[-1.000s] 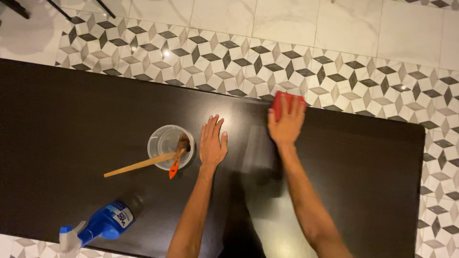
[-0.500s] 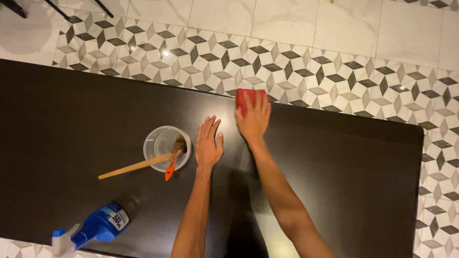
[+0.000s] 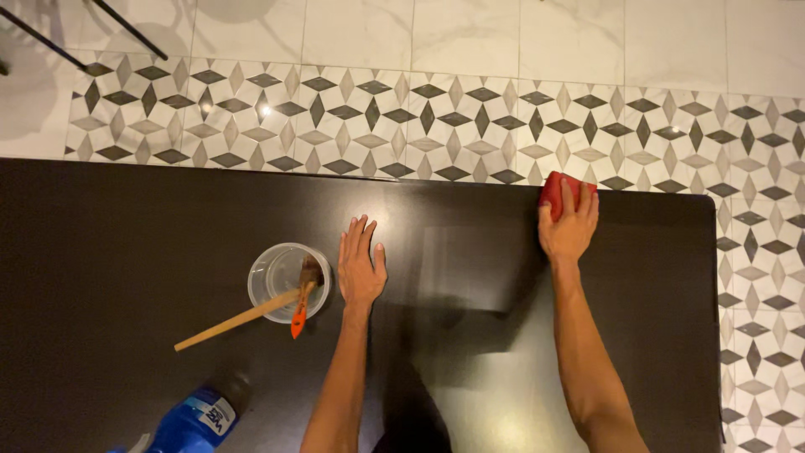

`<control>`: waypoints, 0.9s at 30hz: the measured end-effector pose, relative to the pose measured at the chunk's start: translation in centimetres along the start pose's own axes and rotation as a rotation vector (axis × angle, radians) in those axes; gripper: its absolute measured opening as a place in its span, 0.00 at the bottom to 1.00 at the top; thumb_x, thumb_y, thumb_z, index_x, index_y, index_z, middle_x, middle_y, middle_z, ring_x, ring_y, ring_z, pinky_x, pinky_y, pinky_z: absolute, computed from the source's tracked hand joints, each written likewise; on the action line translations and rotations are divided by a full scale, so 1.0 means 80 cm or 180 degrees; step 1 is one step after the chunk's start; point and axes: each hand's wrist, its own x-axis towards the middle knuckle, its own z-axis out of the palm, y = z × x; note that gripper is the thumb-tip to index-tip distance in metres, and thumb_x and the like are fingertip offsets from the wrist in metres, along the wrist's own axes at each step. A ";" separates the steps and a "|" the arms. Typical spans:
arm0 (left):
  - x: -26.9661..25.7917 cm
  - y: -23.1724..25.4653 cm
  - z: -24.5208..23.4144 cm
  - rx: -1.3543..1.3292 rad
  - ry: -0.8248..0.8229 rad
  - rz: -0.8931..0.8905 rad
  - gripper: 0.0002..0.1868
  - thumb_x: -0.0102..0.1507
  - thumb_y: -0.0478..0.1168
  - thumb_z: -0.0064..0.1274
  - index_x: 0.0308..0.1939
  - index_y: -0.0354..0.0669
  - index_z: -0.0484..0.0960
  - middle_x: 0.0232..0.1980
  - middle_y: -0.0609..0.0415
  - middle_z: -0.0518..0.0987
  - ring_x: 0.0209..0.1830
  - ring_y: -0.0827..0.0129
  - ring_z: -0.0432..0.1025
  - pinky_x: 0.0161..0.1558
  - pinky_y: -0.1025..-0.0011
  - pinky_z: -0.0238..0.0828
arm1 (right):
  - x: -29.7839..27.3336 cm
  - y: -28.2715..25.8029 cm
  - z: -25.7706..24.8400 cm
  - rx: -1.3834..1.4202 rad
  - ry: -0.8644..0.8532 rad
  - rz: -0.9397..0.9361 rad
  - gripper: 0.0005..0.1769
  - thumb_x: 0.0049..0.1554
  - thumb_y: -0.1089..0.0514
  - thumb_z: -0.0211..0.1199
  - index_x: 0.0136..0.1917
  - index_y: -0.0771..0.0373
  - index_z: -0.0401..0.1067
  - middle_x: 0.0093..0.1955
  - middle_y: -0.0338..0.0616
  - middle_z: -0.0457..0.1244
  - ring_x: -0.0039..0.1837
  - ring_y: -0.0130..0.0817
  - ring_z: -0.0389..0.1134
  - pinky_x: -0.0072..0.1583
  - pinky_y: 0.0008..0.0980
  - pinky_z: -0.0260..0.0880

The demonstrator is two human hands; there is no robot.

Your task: The person sprays a cleaning solution onto a dark table and wipes the surface with a red cloth. They then use a brush to scrub a specific area and continue wiping the table with the cloth.

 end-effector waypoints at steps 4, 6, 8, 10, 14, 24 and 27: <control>-0.003 -0.003 0.002 0.0034 -0.0023 0.0017 0.25 0.69 0.42 0.44 0.69 0.40 0.73 0.76 0.48 0.67 0.80 0.54 0.56 0.78 0.52 0.46 | -0.005 -0.019 0.012 0.0125 0.0139 -0.0121 0.32 0.63 0.42 0.63 0.77 0.54 0.68 0.80 0.62 0.53 0.80 0.69 0.48 0.77 0.59 0.50; -0.002 -0.001 0.005 0.0052 -0.0023 0.0089 0.25 0.69 0.42 0.44 0.69 0.40 0.73 0.77 0.48 0.67 0.80 0.54 0.56 0.78 0.52 0.46 | -0.007 -0.039 0.017 0.0137 0.0222 -0.0380 0.34 0.63 0.41 0.64 0.78 0.55 0.67 0.80 0.65 0.52 0.80 0.70 0.49 0.78 0.60 0.50; -0.001 -0.001 0.006 0.0089 -0.0025 0.0083 0.24 0.69 0.43 0.44 0.69 0.41 0.73 0.77 0.48 0.67 0.80 0.53 0.56 0.78 0.52 0.46 | -0.013 -0.075 0.025 0.0225 0.0245 -0.0589 0.36 0.62 0.40 0.66 0.77 0.56 0.66 0.79 0.67 0.53 0.79 0.71 0.50 0.78 0.61 0.50; -0.003 -0.001 0.008 0.0123 -0.0027 0.0102 0.24 0.70 0.43 0.45 0.69 0.42 0.73 0.77 0.48 0.67 0.80 0.53 0.56 0.78 0.51 0.46 | -0.024 -0.121 0.034 0.0363 0.0066 -0.0623 0.37 0.58 0.40 0.67 0.75 0.56 0.66 0.77 0.66 0.54 0.78 0.71 0.50 0.76 0.62 0.51; -0.005 0.002 0.010 0.0150 -0.0021 0.0139 0.24 0.69 0.43 0.45 0.69 0.41 0.73 0.76 0.47 0.67 0.80 0.52 0.56 0.78 0.50 0.46 | -0.049 -0.208 0.044 0.0424 -0.0339 -0.0900 0.37 0.54 0.41 0.67 0.74 0.52 0.67 0.77 0.61 0.54 0.80 0.66 0.48 0.75 0.61 0.49; -0.008 0.004 0.017 0.0234 -0.0100 0.0174 0.24 0.69 0.41 0.44 0.70 0.42 0.73 0.77 0.47 0.66 0.81 0.52 0.55 0.78 0.50 0.44 | -0.043 -0.189 0.032 0.0642 -0.0484 -0.1021 0.36 0.55 0.47 0.66 0.75 0.48 0.67 0.80 0.54 0.53 0.81 0.59 0.48 0.77 0.56 0.49; -0.013 0.010 0.021 0.0260 -0.0063 0.0213 0.24 0.70 0.42 0.43 0.70 0.42 0.73 0.77 0.47 0.66 0.80 0.52 0.56 0.78 0.51 0.45 | -0.030 -0.129 0.020 0.0463 -0.0365 -0.0943 0.34 0.54 0.47 0.66 0.74 0.49 0.68 0.79 0.54 0.54 0.81 0.59 0.49 0.77 0.56 0.50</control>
